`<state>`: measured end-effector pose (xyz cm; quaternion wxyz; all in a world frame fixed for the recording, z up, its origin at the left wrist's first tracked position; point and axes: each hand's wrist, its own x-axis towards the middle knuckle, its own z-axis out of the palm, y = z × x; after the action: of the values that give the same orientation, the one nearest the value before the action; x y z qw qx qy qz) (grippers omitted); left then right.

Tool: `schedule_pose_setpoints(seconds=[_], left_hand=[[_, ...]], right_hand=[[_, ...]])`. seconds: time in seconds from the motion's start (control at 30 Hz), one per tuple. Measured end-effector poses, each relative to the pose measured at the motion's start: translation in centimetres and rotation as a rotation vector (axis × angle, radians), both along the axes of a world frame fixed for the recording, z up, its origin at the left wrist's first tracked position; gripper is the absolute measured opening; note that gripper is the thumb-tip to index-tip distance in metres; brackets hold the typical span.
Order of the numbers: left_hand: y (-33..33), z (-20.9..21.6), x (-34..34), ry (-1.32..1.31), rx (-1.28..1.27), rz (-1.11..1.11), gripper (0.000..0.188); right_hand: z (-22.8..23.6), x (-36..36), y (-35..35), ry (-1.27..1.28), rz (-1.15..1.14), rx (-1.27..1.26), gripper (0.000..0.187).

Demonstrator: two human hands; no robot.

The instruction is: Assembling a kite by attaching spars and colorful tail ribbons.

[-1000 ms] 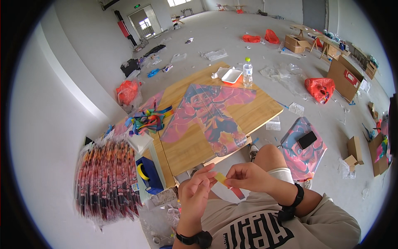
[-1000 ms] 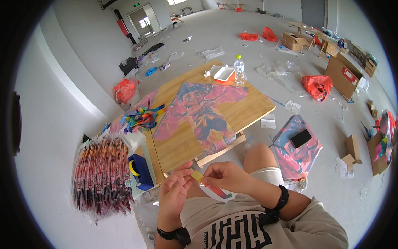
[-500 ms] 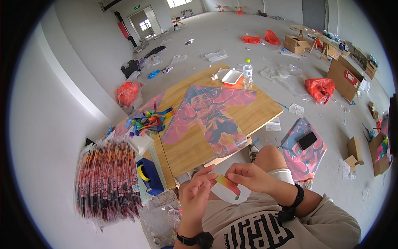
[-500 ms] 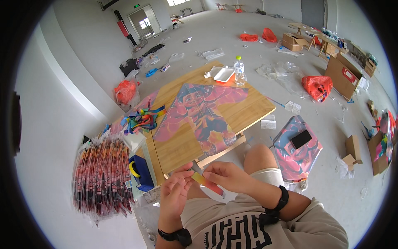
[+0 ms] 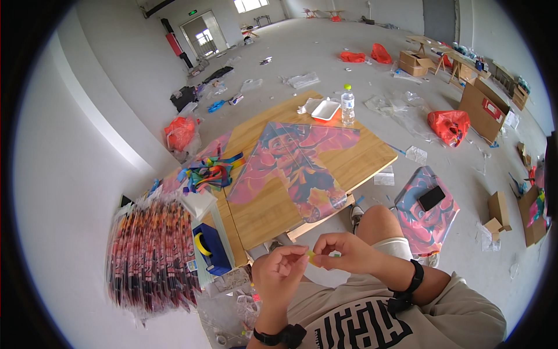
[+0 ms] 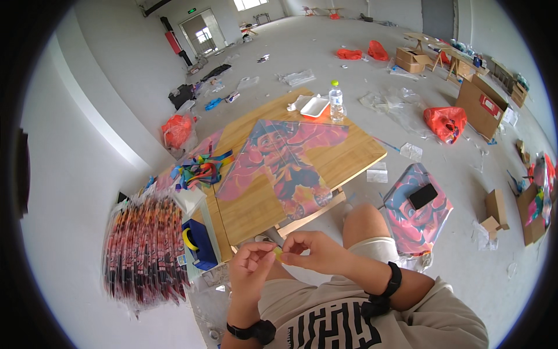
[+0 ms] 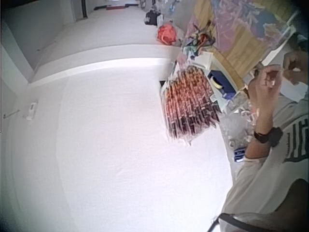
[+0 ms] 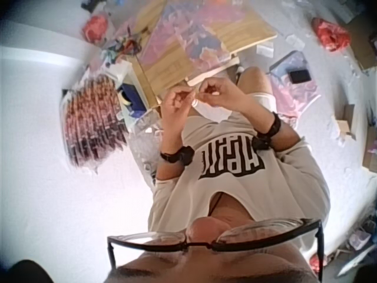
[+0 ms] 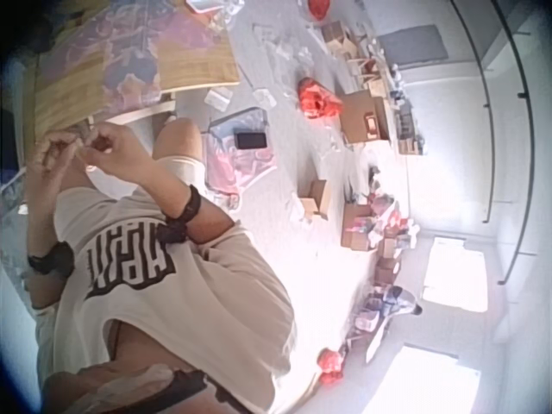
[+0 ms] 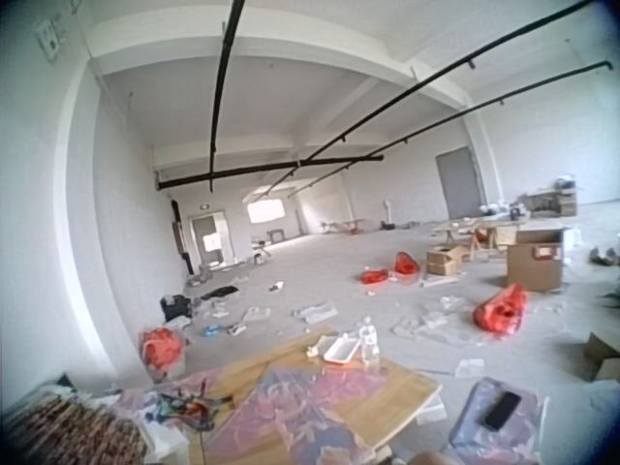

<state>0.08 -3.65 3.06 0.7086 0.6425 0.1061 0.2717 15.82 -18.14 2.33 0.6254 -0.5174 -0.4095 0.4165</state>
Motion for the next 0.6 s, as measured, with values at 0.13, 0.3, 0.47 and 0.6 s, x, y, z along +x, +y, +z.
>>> schedule_pose_setpoints(seconds=[0.13, 0.3, 0.47, 0.6], left_hand=[[-0.9, -0.5, 0.3, -0.028, -0.053, 0.052, 0.028], [-1.1, -0.9, 0.8, -0.046, 0.025, 0.095, 0.044], [-1.3, 0.0, 0.7, 0.008, -0.117, 0.095, 0.079], [-0.9, 0.4, 0.3, 0.057, -0.118, 0.103, 0.082]], right_hand=[[-0.4, -0.2, 0.2, 0.009, 0.017, 0.042, 0.009], [-0.7, -0.5, 0.3, 0.041, 0.003, 0.097, 0.008], [-1.0, 0.3, 0.0, -0.051, 0.046, 0.034, 0.008], [0.8, 1.4, 0.5, -0.326, -0.132, 0.008, 0.016]])
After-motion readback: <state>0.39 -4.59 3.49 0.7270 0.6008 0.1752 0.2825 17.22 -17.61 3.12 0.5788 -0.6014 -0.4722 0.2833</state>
